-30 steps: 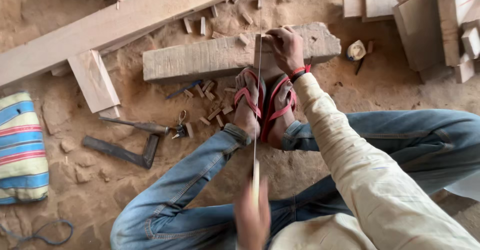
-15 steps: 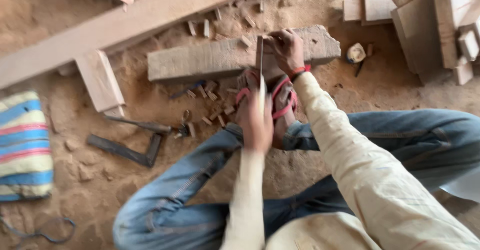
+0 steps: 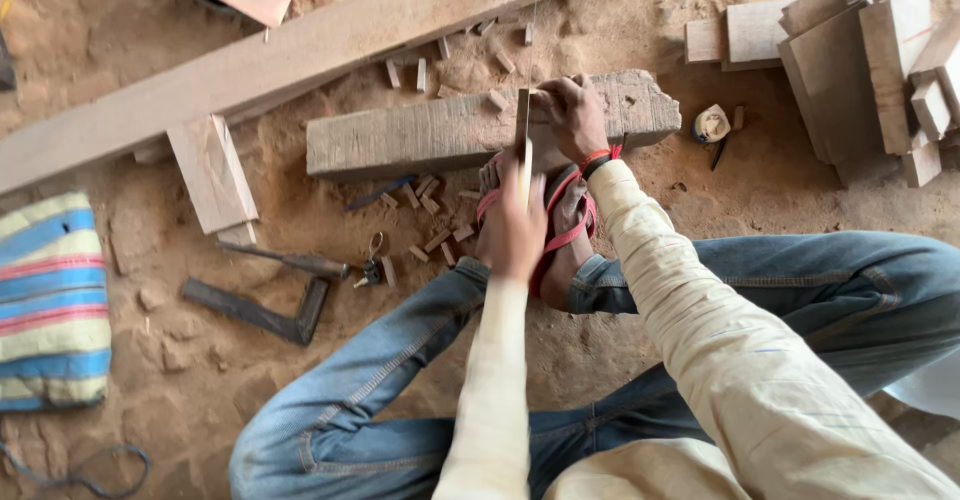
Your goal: The person sits on the ground and uses a hand saw to cut small wooden blocks placed on a larger wooden support. They repeatedly position each block, saw through it, and set the cut pieces aside.
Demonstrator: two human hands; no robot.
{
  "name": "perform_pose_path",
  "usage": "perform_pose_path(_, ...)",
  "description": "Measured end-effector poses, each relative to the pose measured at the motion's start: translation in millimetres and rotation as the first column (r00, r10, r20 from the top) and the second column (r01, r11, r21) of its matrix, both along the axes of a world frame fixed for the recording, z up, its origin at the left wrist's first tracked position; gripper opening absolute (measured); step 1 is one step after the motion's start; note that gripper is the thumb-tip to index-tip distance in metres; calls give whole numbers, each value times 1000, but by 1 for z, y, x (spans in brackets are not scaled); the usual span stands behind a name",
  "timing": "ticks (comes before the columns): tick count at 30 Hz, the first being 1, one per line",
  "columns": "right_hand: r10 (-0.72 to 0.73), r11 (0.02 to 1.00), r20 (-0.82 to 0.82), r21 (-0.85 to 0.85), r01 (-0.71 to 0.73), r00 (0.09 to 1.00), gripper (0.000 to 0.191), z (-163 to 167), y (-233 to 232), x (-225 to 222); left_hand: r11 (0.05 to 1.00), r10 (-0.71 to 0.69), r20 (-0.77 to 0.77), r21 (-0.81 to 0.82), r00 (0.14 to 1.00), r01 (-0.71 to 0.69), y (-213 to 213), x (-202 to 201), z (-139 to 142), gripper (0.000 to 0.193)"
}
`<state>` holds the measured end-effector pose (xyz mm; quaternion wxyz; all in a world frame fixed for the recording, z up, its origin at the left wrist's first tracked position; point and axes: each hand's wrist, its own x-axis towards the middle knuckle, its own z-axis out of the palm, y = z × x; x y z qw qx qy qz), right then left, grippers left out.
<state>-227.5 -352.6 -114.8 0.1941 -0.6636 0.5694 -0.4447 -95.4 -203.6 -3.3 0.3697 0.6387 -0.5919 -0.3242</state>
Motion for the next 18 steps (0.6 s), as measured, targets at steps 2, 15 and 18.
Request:
perform_pose_path(2, -39, 999, -3, 7, 39, 999, 13, 5, 5, 0, 981, -17, 73, 196, 997, 3, -15, 4, -33, 42)
perform_pose_path(15, -16, 999, 31, -42, 18, 999, 13, 15, 5, 6, 835, -498, -91, -319, 863, 449, 4, 29, -108, 87)
perform_pose_path(18, -32, 999, 34, 7, 32, 999, 12, 15, 7, 7, 1000, 27, 20, 10, 999, -28, 8, 16, -90, 57)
